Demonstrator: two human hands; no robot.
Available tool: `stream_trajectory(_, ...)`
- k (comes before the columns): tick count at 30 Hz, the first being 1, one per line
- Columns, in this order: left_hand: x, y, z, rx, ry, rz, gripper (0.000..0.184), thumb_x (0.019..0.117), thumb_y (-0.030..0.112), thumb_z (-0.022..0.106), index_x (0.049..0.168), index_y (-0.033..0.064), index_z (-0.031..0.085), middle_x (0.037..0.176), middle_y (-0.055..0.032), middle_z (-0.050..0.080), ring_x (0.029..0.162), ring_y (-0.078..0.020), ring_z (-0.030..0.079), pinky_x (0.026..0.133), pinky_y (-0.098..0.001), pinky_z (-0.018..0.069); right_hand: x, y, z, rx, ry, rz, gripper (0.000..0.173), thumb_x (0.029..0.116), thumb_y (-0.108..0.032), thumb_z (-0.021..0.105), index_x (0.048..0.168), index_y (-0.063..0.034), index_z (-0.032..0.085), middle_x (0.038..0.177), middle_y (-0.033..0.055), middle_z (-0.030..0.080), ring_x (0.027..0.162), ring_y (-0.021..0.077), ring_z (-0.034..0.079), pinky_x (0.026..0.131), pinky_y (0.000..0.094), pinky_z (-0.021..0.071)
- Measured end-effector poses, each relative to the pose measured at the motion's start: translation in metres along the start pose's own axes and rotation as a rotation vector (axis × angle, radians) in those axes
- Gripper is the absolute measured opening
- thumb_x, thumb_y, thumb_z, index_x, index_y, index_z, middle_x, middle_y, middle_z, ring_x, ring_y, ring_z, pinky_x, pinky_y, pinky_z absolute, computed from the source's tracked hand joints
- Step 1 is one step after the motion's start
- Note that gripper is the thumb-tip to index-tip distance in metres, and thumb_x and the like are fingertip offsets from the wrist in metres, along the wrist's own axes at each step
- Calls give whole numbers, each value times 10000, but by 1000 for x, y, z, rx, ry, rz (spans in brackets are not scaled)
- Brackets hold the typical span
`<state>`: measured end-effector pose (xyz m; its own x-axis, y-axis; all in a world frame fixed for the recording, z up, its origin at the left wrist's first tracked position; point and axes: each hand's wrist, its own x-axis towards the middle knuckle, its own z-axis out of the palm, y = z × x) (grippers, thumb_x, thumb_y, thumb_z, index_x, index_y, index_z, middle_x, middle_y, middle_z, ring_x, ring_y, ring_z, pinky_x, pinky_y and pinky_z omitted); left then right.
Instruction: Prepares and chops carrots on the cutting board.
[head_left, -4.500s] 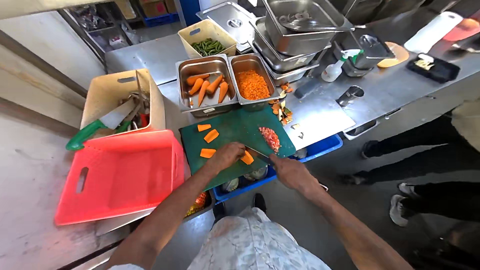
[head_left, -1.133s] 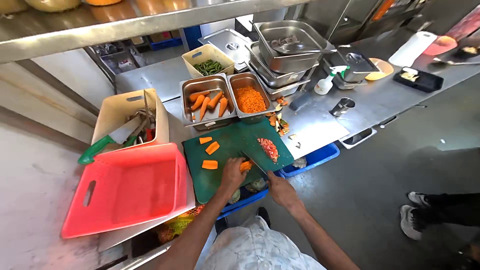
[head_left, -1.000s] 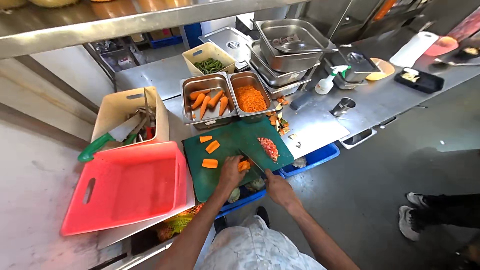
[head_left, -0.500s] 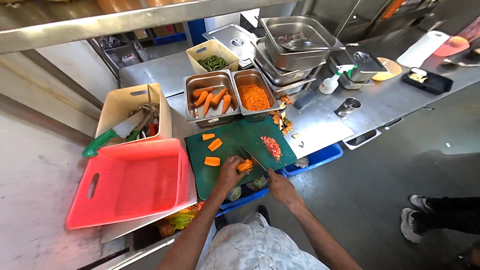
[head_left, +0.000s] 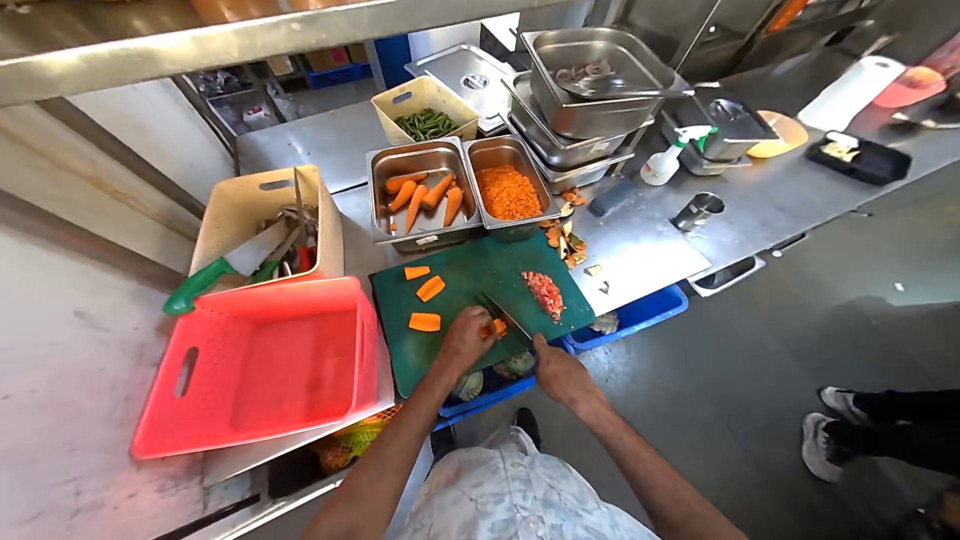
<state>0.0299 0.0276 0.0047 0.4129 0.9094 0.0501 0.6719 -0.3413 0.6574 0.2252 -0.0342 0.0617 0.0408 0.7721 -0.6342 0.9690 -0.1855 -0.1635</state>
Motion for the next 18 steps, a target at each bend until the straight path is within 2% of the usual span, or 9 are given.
stream_trajectory(2, 9, 3, -7, 22, -100, 29, 136, 881, 189, 804, 870, 63, 753, 1026, -78, 711, 1039, -214, 672, 968, -395, 562, -3, 2, -9, -32, 14, -4, 371, 1042, -152, 489, 1411, -137, 455, 1130, 202, 695, 1072, 404, 699, 873, 578, 565)
stream_trajectory(4, 20, 9, -15, 33, -198, 36, 141, 882, 166, 802, 890, 36, 751, 1015, -102, 708, 1005, -237, 682, 943, -426, 573, -14, 3, -27, -83, 38, -12, 348, 1041, -171, 500, 1389, -149, 491, 1089, 196, 704, 1035, 407, 705, 841, 584, 568)
stream_trajectory(7, 27, 13, -24, 45, -257, 57, 137, 869, 147, 808, 871, 24, 747, 989, -110, 706, 948, -242, 689, 894, -437, 585, -27, -1, -47, -146, 23, -23, 349, 1024, -179, 542, 1371, -162, 510, 1078, 175, 708, 1017, 395, 705, 815, 580, 564)
stream_trajectory(11, 27, 11, -23, 55, -259, 64, 146, 870, 163, 816, 856, 39, 741, 992, -92, 707, 943, -222, 688, 899, -421, 584, 13, -4, -16, -19, -35, -58, 449, 994, -129, 588, 1414, -137, 430, 1112, 204, 680, 1028, 413, 697, 829, 604, 570)
stream_trajectory(13, 29, 6, -19, 55, -242, 70, 147, 876, 174, 811, 866, 44, 743, 1000, -88, 707, 955, -219, 690, 907, -418, 585, 19, -2, -22, -39, -26, -85, 432, 997, -136, 587, 1404, -146, 445, 1093, 200, 689, 1016, 407, 703, 821, 600, 569)
stream_trajectory(16, 27, 4, -19, 32, -222, 85, 148, 865, 166, 818, 862, 37, 747, 990, -94, 709, 963, -230, 686, 914, -428, 580, 0, 2, -46, -89, -19, -109, 358, 1004, -155, 580, 1357, -152, 520, 1090, 188, 698, 1017, 401, 699, 819, 607, 561)
stream_trajectory(18, 25, 4, -18, 13, -207, 85, 137, 861, 155, 819, 857, 38, 748, 991, -94, 711, 961, -233, 689, 910, -431, 582, -9, 1, -52, -106, -26, -91, 335, 1005, -179, 577, 1336, -159, 527, 1080, 172, 698, 1007, 389, 699, 807, 601, 558)
